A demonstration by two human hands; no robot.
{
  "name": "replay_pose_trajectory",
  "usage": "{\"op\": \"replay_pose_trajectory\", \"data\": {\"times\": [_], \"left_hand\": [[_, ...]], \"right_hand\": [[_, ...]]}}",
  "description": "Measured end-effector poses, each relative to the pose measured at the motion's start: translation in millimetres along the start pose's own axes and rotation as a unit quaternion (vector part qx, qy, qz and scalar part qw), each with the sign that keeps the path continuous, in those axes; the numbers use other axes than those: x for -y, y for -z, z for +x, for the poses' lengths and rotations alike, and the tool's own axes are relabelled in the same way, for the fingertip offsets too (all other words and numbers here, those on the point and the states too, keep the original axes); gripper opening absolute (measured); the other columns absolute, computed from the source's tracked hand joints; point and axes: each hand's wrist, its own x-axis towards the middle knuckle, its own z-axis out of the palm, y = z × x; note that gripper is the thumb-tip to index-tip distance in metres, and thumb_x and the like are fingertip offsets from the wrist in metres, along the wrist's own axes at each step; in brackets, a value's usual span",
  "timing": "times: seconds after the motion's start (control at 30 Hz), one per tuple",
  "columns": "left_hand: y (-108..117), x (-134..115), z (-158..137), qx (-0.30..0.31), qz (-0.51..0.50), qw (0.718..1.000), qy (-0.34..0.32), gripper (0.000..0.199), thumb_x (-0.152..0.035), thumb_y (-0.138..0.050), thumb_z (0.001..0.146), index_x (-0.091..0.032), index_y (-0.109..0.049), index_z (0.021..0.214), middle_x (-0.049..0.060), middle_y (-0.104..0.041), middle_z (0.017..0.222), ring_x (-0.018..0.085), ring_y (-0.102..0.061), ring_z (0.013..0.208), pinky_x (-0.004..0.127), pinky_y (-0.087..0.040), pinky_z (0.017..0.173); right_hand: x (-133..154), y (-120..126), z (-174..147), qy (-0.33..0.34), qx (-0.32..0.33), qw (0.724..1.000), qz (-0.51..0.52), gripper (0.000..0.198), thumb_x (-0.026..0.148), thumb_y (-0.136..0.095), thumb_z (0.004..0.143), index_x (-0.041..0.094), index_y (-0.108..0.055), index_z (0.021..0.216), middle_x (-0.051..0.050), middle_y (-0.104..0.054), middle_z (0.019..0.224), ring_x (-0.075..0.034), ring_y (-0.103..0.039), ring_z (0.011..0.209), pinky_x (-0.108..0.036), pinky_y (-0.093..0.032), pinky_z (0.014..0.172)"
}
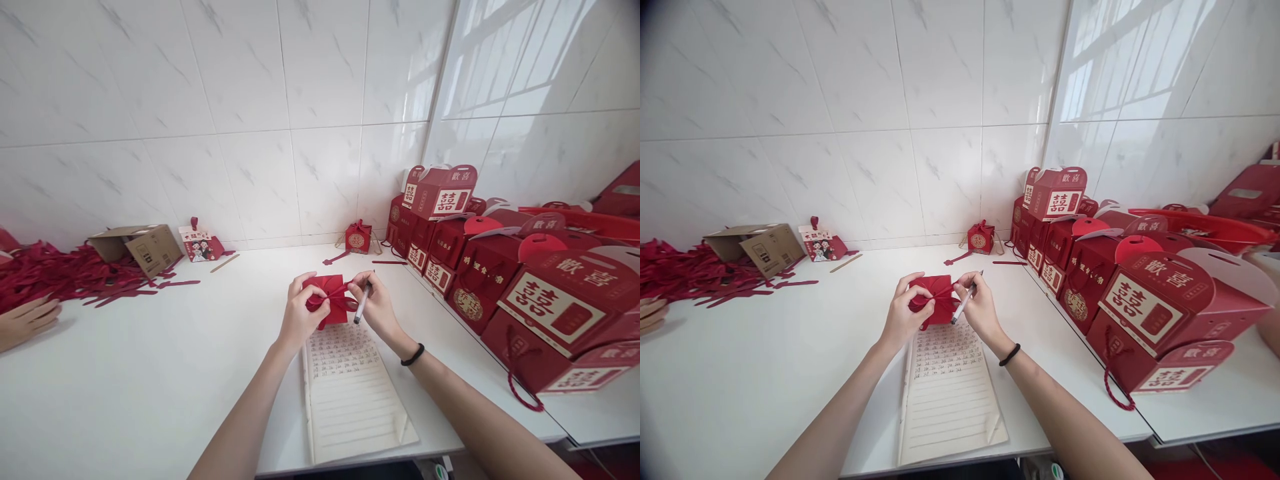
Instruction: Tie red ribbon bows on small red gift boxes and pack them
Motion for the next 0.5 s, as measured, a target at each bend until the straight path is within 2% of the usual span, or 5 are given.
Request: {"op": "replay_pose_trajectory", "data": {"times": [0.07,0.23,0.4,0.5], "left_hand": [[0.0,0.0,-0.5,0.002,-0.004,1.000,0.003,0.006,-0.015,-0.058,0.072,-0.020,-0.059,0.070,0.005,-0.050,0.118,0.022,-0.046,0.116,0.040,-0.040,0.097],[0.5,0.5,-1.2,0.008,-0.014,1.000,0.012,0.005,-0.015,-0.057,0.073,-0.020,-0.058,0.070,0.005,-0.050,0.119,0.022,-0.045,0.116,0.039,-0.041,0.096],[-0.8,1.2,-0.2,0.010,-0.015,1.000,0.009,0.005,-0.016,-0.057,0.073,-0.020,-0.059,0.070,0.006,-0.050,0.119,0.022,-0.046,0.116,0.039,-0.042,0.095],[-2.0,0.5,-0.1,0.010,-0.015,1.000,0.005,0.005,-0.016,-0.058,0.073,-0.020,-0.059,0.070,0.006,-0.050,0.118,0.022,-0.045,0.116,0.039,-0.041,0.096]], "right_hand": [[0.6,-0.3,0.5,0.000,-0.012,1.000,0.002,0.028,0.044,-0.061,0.074,0.020,-0.047,0.076,0.000,-0.045,0.076,-0.013,-0.047,0.063,-0.027,-0.048,0.052],[-0.4,3.2,5.3,0.051,-0.073,0.995,-0.048,0.024,0.040,-0.059,0.074,0.019,-0.047,0.074,0.001,-0.047,0.072,-0.012,-0.045,0.062,-0.022,-0.043,0.049],[0.0,2.0,6.0,0.015,-0.107,0.994,-0.010,0.029,0.043,-0.062,0.070,0.019,-0.046,0.076,0.002,-0.046,0.073,-0.009,-0.043,0.055,-0.019,-0.042,0.041],[-0.1,-0.4,6.5,-0.031,-0.133,0.989,0.049,0.035,0.045,-0.066,0.066,0.019,-0.044,0.076,0.003,-0.045,0.076,-0.008,-0.044,0.056,-0.020,-0.046,0.040]]}}
